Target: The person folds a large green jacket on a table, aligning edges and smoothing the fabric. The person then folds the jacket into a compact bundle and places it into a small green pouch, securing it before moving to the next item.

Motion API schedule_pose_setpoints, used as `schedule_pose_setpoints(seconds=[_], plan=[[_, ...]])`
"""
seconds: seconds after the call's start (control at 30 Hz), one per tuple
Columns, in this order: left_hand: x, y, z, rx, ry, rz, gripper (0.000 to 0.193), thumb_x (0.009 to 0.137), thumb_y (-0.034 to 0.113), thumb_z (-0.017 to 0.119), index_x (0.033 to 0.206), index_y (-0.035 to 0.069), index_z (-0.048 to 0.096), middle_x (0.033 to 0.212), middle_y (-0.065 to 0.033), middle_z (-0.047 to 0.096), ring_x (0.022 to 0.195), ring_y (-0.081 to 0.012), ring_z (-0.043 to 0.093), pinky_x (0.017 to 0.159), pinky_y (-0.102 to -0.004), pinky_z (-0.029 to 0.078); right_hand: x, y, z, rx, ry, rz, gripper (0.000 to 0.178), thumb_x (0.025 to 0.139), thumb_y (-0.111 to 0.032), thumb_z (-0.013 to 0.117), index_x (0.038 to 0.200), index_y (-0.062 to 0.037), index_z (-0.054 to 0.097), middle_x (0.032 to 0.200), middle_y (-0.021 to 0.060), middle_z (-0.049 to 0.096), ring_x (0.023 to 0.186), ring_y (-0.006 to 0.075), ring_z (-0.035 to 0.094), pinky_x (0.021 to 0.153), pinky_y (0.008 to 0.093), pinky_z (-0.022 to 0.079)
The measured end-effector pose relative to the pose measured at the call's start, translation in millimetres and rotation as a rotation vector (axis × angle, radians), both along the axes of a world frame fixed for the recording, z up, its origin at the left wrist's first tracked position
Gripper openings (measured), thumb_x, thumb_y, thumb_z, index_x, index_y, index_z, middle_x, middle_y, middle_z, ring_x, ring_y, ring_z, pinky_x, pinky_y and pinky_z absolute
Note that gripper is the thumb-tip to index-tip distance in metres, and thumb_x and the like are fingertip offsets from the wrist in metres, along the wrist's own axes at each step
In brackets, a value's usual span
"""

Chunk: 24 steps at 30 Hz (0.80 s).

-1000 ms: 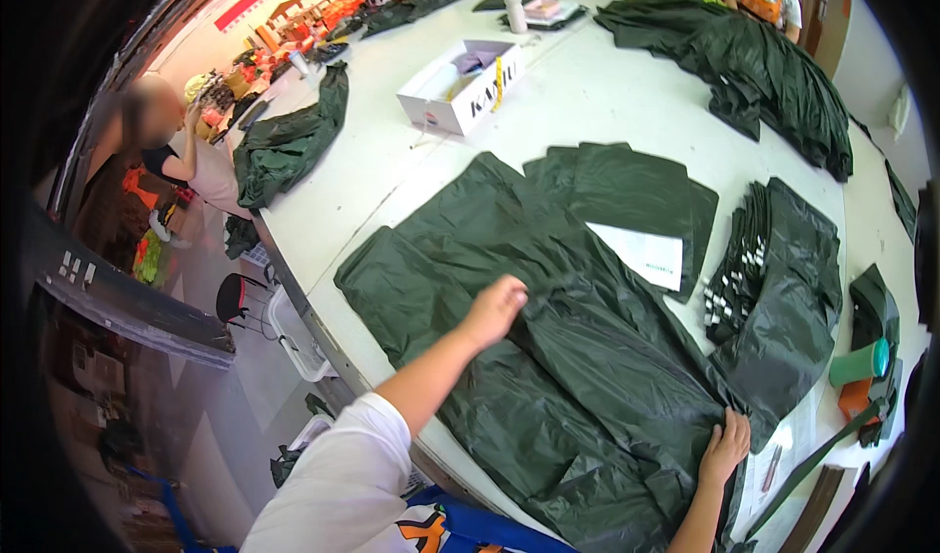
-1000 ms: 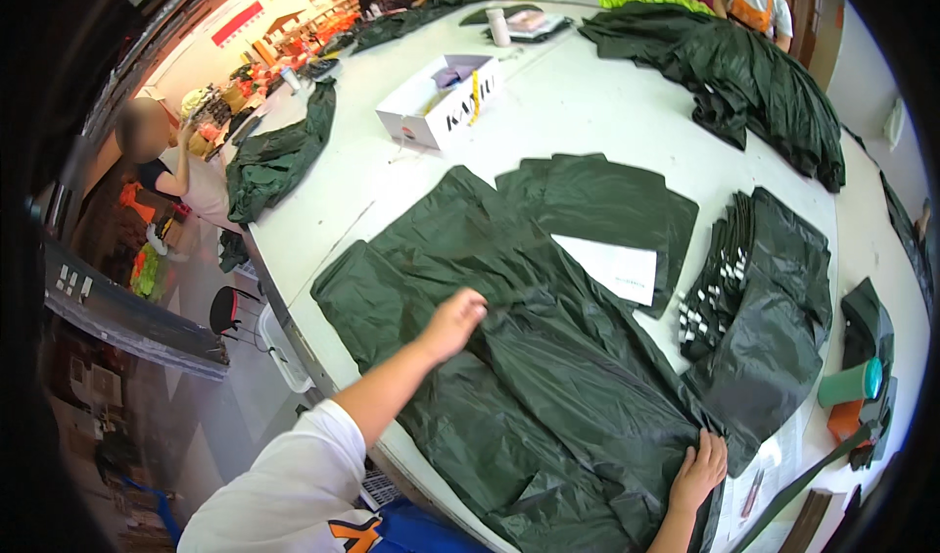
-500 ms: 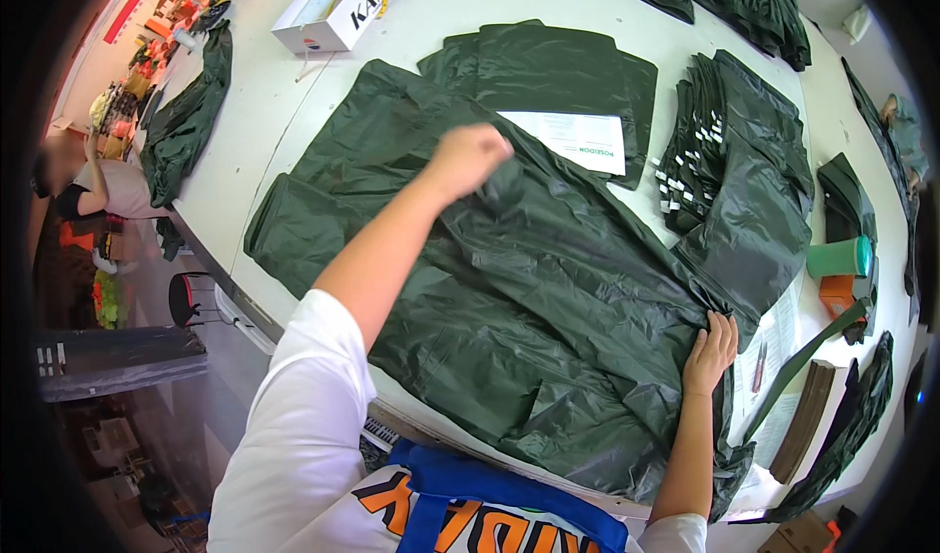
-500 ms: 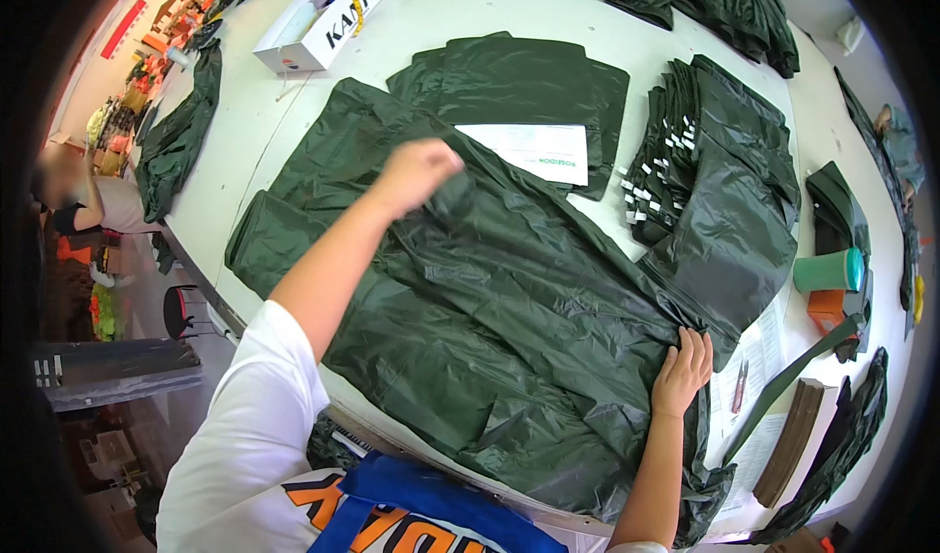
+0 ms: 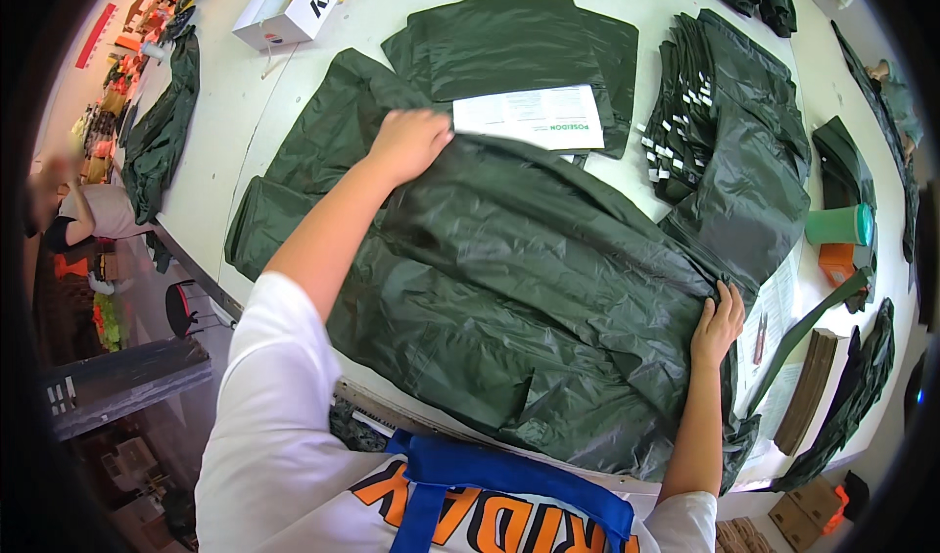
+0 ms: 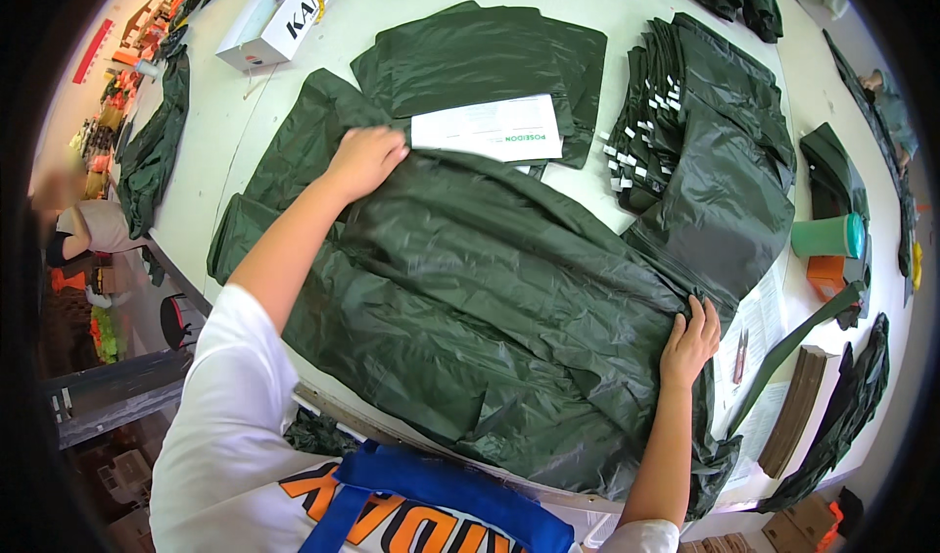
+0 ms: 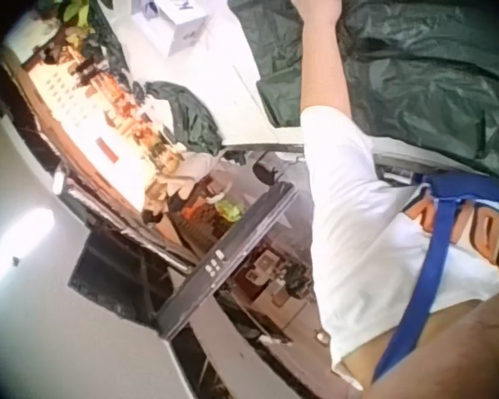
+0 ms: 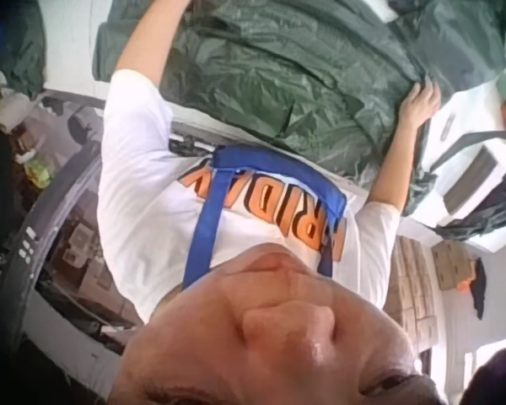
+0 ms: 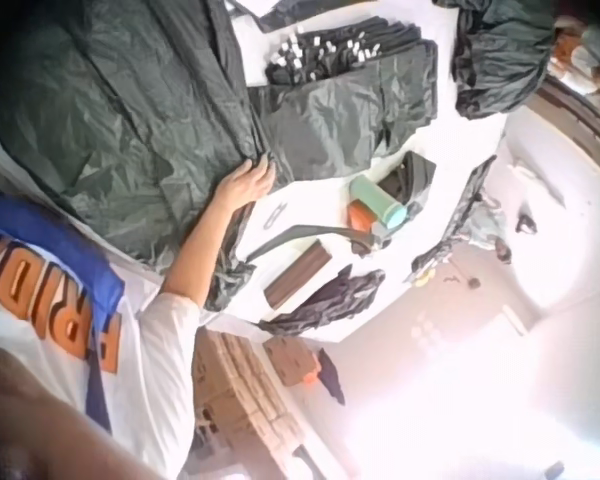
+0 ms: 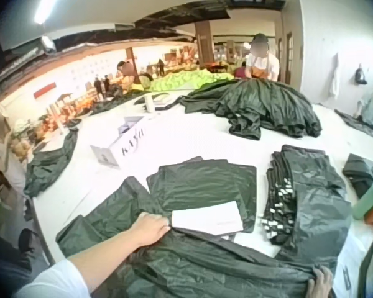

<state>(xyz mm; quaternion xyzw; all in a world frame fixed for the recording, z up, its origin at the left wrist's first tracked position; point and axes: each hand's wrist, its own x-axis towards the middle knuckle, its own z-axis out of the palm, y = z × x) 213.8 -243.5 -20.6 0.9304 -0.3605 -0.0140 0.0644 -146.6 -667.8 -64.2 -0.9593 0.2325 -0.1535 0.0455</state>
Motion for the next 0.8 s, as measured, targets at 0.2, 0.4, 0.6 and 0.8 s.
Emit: schedule_pose_setpoints(seconds=[0.2,0.4,0.6,0.8], plan=[[-70.0,66.2,10.7,-0.175,-0.038,0.025,0.016,0.088,0.021,0.059,0.098,0.010,0.063,0.109,-0.0103,0.061,0.101,-0.0325,0.056,0.088,-0.0432,0.041,-7.1,-12.3,2.9,0.046,0.088,0.124,0.036,0.090,-0.018,0.058,0.125,-0.0104,0.054,0.134,0.0141,0.048,0.126,0.0344,0.042,0.105,0.0449,0.031],[-127.0,166.3,10.3,0.123,0.045,0.533,0.056,0.093,0.045,0.049,0.145,0.027,0.035,0.153,-0.0116,0.026,0.141,-0.0355,0.022,0.110,-0.0568,0.020,-25.1,77.1,70.6,0.085,-0.104,0.259,0.044,0.087,-0.007,0.056,0.130,-0.0010,0.046,0.136,0.0232,0.042,0.126,0.0408,0.040,0.103,0.0506,0.033],[-173.1,241.2,-36.3,0.228,0.256,0.496,0.064,0.093,0.050,0.044,0.150,0.030,0.023,0.159,-0.0080,0.006,0.145,-0.0357,0.009,0.112,-0.0614,0.010,-102.4,185.8,51.4,0.225,0.494,0.635,0.058,0.075,-0.026,0.070,0.129,-0.0118,0.054,0.143,0.0154,0.040,0.133,0.0383,0.035,0.109,0.0529,0.025],[-225.1,325.3,-20.0,0.032,-0.227,0.871,0.073,0.087,0.038,0.062,0.144,0.005,0.032,0.150,-0.0201,0.028,0.138,-0.0359,0.027,0.111,-0.0514,0.021,-151.4,144.5,56.7,0.032,0.138,0.125,0.054,0.080,-0.012,0.063,0.130,-0.0008,0.047,0.132,0.0185,0.050,0.122,0.0379,0.044,0.105,0.0487,0.029]])
